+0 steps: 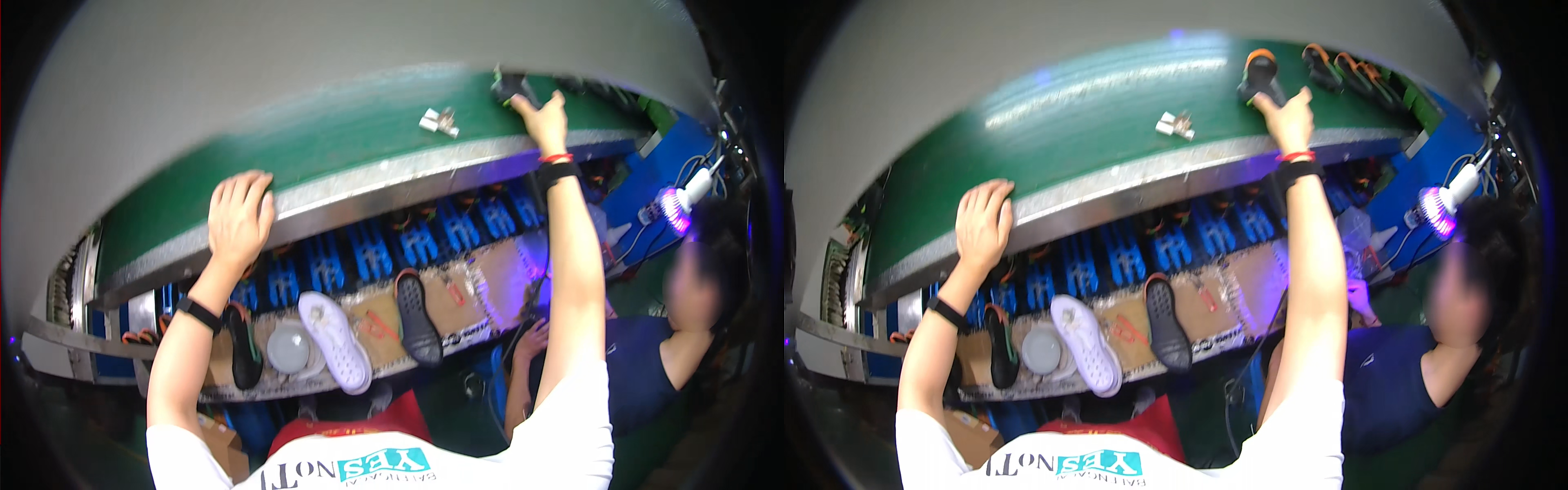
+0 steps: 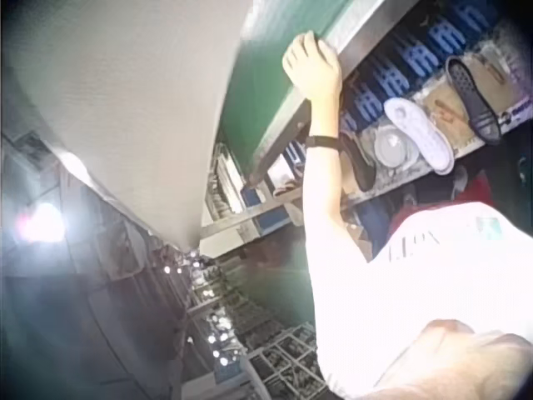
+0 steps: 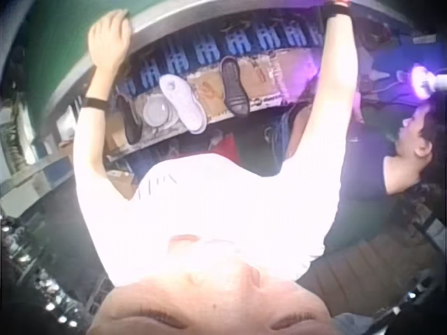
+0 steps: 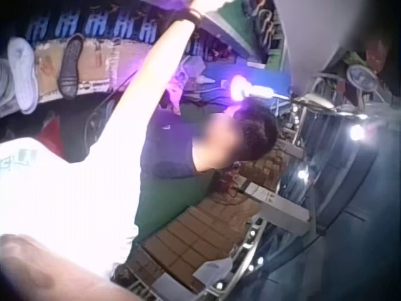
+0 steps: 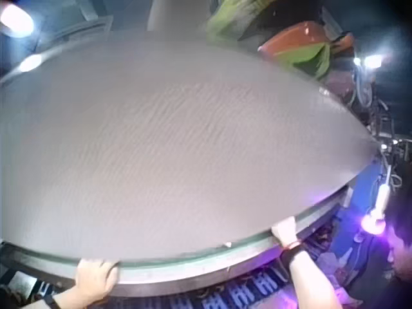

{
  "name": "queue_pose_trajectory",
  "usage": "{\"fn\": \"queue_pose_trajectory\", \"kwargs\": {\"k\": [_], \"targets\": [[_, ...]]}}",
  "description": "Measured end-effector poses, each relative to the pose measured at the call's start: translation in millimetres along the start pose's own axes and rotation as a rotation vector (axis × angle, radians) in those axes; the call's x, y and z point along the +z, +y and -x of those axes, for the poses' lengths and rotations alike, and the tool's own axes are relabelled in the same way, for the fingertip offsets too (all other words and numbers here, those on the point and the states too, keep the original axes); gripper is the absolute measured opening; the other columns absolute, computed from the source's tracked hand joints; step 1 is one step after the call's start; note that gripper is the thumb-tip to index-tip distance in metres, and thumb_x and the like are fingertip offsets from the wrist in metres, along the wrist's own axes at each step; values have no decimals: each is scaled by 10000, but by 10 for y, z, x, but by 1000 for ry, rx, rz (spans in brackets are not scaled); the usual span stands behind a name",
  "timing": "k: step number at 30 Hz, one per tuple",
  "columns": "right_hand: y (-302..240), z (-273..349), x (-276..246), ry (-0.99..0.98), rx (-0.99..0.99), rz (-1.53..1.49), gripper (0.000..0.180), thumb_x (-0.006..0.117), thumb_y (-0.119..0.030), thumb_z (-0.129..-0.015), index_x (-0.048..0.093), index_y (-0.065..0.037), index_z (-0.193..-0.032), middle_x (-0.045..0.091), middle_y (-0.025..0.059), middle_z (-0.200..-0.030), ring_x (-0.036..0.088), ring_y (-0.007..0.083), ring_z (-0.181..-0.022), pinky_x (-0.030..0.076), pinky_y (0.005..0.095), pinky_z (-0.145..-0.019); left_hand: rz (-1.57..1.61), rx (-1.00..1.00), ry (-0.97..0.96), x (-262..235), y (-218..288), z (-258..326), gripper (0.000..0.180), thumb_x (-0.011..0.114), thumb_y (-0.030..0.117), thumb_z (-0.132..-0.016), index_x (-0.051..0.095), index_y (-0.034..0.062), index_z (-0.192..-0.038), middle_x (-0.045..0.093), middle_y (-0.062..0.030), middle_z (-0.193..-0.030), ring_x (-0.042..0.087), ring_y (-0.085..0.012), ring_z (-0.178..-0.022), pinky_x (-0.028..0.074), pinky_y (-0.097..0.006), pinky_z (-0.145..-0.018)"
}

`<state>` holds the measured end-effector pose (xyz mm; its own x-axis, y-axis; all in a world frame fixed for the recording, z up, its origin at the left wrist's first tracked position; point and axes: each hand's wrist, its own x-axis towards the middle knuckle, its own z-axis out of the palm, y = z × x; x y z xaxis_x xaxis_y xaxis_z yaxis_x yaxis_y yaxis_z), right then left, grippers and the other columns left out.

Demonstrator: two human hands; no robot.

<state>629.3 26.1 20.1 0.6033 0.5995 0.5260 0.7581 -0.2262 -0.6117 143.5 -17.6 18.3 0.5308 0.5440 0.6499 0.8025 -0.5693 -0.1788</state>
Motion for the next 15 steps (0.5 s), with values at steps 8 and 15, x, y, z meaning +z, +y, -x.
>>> {"fn": "queue_pose_trajectory", "kwargs": {"k": [8,15], "targets": [[89,1024,-606,133,225,-1107,626,741,-95,-764,396,174,-1213,595,193,-1014,645,245,-838,572,312,-704,-8,19,55,155,1,110,213,537,215,-839,606,74,-982,591,-52,-991,555,-228,-970,402,-366,-879],[-322,3023,-1494,128,250,-1112,466,554,-165,-922,401,32,-1315,552,117,-1141,570,169,-977,499,295,-824,42,-58,39,128,-80,170,315,530,243,-865,545,87,-1138,500,-104,-1185,453,-295,-1140,339,-418,-983]]}}
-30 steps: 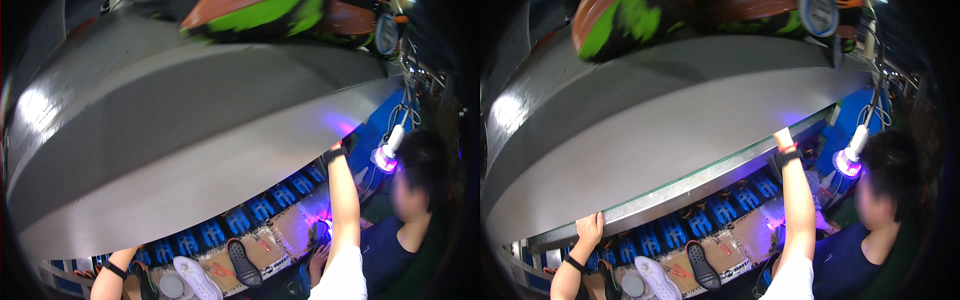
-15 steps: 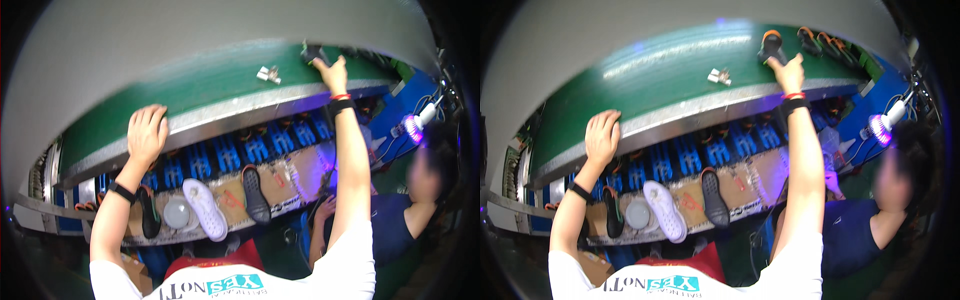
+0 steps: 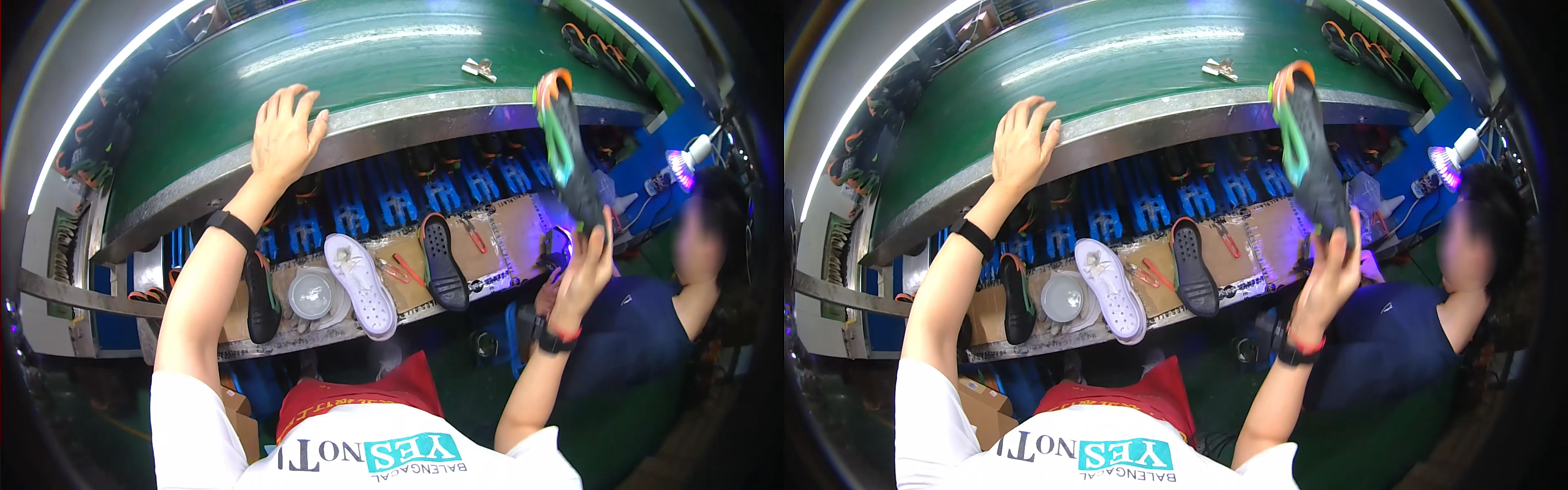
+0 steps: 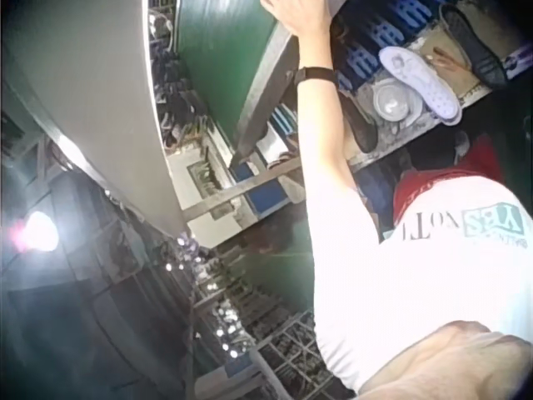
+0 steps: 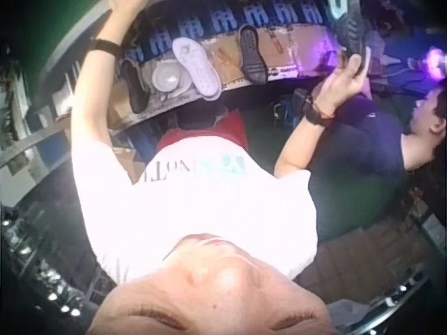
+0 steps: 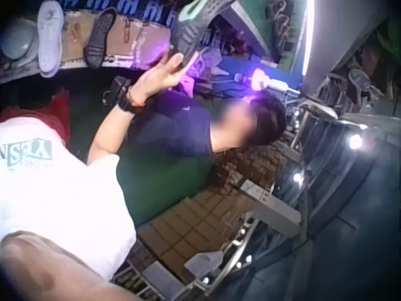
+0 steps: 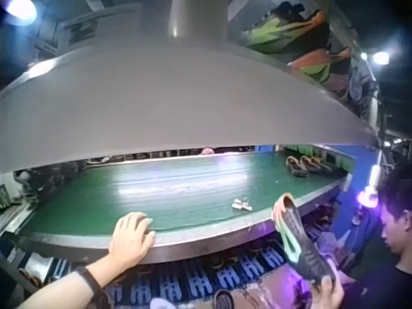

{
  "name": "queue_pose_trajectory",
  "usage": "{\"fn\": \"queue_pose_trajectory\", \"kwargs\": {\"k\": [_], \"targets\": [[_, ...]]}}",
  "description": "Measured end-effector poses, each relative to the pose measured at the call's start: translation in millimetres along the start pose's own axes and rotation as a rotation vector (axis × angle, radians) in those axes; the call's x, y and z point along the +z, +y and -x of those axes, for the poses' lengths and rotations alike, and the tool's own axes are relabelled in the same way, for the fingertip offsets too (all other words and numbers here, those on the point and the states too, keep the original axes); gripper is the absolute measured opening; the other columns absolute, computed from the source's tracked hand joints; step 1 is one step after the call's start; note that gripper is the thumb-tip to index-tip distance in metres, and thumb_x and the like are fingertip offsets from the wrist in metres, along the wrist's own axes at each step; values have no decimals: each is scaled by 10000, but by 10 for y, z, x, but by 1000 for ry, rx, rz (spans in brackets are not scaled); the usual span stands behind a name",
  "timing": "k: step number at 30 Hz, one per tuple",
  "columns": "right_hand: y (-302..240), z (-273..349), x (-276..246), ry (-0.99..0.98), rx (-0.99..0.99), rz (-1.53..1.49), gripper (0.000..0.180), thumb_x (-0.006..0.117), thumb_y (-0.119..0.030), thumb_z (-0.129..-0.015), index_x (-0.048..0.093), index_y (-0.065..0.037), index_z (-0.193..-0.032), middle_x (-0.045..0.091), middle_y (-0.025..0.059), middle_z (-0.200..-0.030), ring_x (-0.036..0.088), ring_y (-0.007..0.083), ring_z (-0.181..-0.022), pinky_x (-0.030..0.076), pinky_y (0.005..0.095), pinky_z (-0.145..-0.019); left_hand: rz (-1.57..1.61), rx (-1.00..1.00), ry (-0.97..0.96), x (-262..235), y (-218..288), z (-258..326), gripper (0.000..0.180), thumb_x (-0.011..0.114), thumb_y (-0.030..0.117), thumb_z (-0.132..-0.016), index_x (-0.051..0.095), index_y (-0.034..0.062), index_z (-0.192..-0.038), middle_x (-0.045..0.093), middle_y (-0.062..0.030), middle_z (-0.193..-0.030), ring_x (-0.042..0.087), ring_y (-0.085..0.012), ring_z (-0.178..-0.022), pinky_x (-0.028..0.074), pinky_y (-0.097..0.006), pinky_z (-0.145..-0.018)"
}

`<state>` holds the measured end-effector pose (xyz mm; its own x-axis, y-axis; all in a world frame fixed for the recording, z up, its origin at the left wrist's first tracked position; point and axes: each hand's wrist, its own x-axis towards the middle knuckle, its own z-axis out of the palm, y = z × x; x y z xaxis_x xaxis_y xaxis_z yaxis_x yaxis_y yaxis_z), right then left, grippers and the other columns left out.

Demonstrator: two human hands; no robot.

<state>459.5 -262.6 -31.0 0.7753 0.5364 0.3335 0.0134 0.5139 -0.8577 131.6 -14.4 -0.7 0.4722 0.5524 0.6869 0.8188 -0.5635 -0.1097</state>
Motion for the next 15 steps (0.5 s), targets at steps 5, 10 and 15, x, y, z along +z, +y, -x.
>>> {"fn": "queue_pose_trajectory", "kwargs": {"k": [5,10,15], "targets": [[243,848,-512,1,241,91,539,632,-155,-870,400,16,-1325,565,100,-1124,581,154,-952,506,273,-806,260,59,148,-199,84,333,461,548,198,-854,419,59,-1274,382,-152,-1291,315,-330,-1263,157,-514,-1079],[1135,1097,-971,-41,462,134,537,630,-42,-851,401,5,-1334,560,59,-1109,577,117,-915,507,261,-784,501,11,-111,-519,259,1544,527,581,268,-816,424,61,-1274,387,-160,-1278,312,-333,-1267,115,-550,-1066],[1721,1044,-1230,-137,635,-16,573,586,30,-836,370,-37,-1363,557,61,-1101,563,144,-954,478,300,-831,515,-392,-302,-842,52,2972,460,520,257,-877,418,21,-1260,383,-190,-1246,327,-366,-1222,214,-495,-1042]]}}
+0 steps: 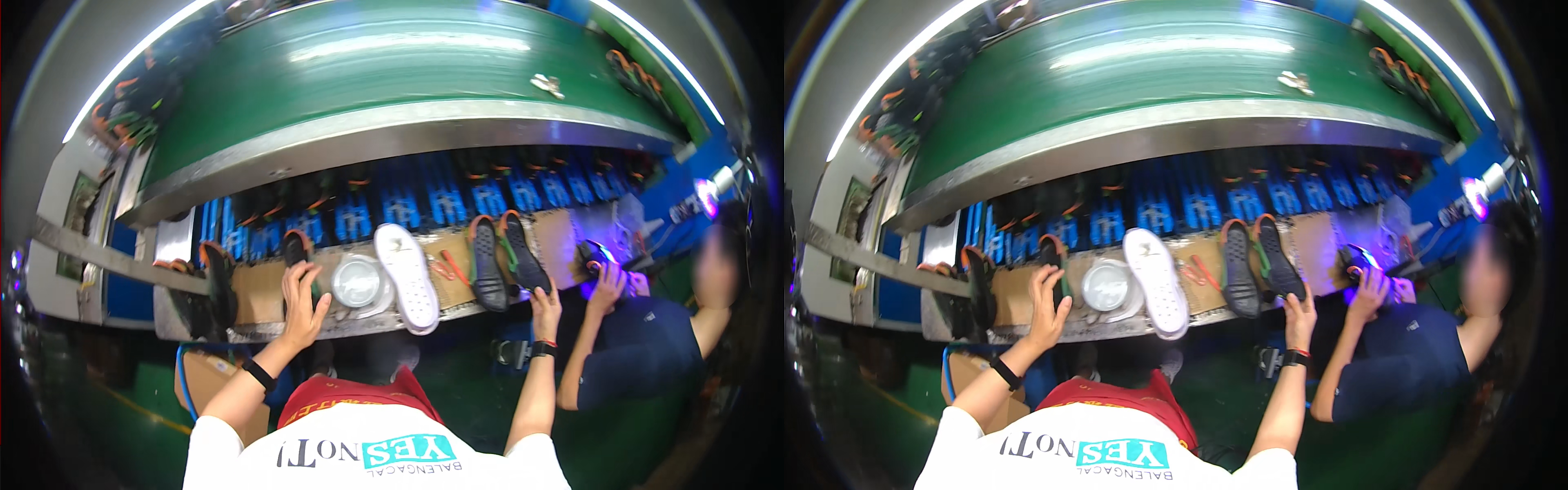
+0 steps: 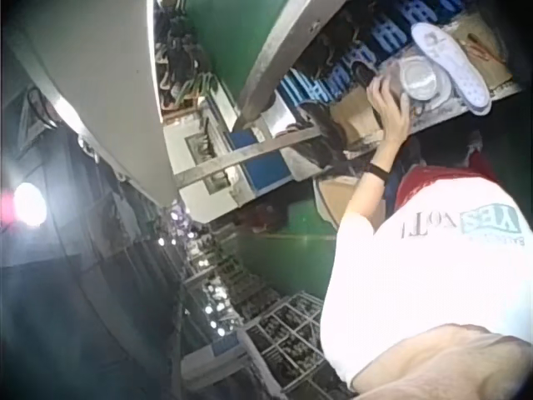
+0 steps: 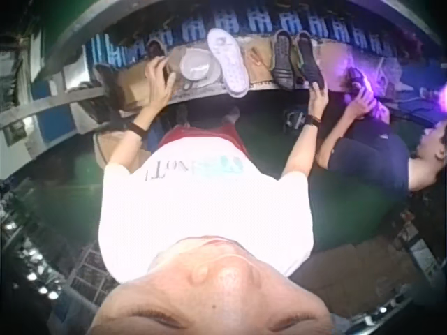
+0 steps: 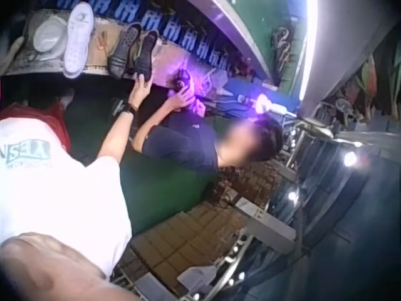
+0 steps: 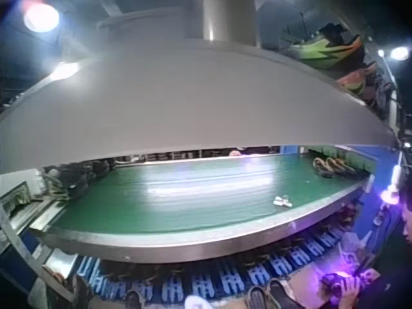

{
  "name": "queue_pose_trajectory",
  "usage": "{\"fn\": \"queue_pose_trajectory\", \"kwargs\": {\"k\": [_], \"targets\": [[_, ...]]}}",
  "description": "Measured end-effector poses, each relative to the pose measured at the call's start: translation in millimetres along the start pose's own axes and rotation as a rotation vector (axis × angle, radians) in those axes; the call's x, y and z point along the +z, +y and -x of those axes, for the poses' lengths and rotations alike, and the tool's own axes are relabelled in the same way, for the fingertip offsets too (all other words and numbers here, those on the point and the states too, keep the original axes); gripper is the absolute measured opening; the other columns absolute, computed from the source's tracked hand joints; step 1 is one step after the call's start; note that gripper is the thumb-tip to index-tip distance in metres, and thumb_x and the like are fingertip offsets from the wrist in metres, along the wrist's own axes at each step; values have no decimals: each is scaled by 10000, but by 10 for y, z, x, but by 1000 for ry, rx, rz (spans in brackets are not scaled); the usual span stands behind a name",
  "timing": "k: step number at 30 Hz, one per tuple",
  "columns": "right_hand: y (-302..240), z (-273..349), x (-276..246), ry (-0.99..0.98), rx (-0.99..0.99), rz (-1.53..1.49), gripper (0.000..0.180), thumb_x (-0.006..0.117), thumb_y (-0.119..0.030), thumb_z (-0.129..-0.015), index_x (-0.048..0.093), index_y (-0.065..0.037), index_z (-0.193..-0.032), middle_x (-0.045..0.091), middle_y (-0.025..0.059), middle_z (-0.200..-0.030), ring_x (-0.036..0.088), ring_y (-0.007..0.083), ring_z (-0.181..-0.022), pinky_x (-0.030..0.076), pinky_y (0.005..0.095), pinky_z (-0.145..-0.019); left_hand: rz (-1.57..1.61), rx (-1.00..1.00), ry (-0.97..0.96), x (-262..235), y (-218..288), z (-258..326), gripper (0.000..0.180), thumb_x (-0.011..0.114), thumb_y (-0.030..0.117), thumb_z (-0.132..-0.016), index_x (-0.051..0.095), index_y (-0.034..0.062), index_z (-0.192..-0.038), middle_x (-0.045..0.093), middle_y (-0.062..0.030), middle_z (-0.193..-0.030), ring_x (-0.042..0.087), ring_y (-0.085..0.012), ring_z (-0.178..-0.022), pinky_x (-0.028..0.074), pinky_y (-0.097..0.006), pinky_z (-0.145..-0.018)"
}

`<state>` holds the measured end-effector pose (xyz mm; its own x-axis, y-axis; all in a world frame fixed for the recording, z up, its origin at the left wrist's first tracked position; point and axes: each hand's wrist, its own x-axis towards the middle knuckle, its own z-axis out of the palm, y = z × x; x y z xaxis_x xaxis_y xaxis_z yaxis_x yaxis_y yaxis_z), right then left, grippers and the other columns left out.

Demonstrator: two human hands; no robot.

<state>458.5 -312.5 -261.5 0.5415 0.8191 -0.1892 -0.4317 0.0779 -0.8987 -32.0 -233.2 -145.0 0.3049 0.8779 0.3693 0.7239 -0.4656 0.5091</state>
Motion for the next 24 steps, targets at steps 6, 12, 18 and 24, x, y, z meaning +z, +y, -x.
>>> {"fn": "queue_pose_trajectory", "kwargs": {"k": [6,12,18,24], "targets": [[123,-105,-215,86,159,151,653,572,-36,-867,240,-70,-1428,477,102,-1274,468,213,-1154,395,451,-942,56,-334,-50,-159,-557,1041,405,498,233,-912,419,12,-1241,399,-194,-1203,420,-344,-1120,322,-398,-984],[59,124,720,222,-547,1207,250,683,-172,-791,669,-61,-1014,611,134,-1038,542,278,-997,407,366,-892,199,-605,-51,-93,-1081,1403,365,561,157,-869,460,16,-1190,475,-166,-1103,528,-284,-978,425,-372,-877],[577,717,1953,-262,-571,1309,95,694,-150,-738,706,-85,-805,608,95,-809,553,282,-841,422,372,-749,256,-651,-58,-26,-1367,1398,342,592,108,-833,498,11,-1148,514,-148,-1047,543,-254,-955,467,-343,-825],[744,590,1921,-98,-468,1411,162,644,-233,-799,694,-86,-755,608,114,-783,554,296,-795,412,411,-711,336,-672,-44,-147,-1506,1543,341,595,44,-812,502,1,-1137,532,-137,-1043,575,-205,-866,495,-298,-760]]}}
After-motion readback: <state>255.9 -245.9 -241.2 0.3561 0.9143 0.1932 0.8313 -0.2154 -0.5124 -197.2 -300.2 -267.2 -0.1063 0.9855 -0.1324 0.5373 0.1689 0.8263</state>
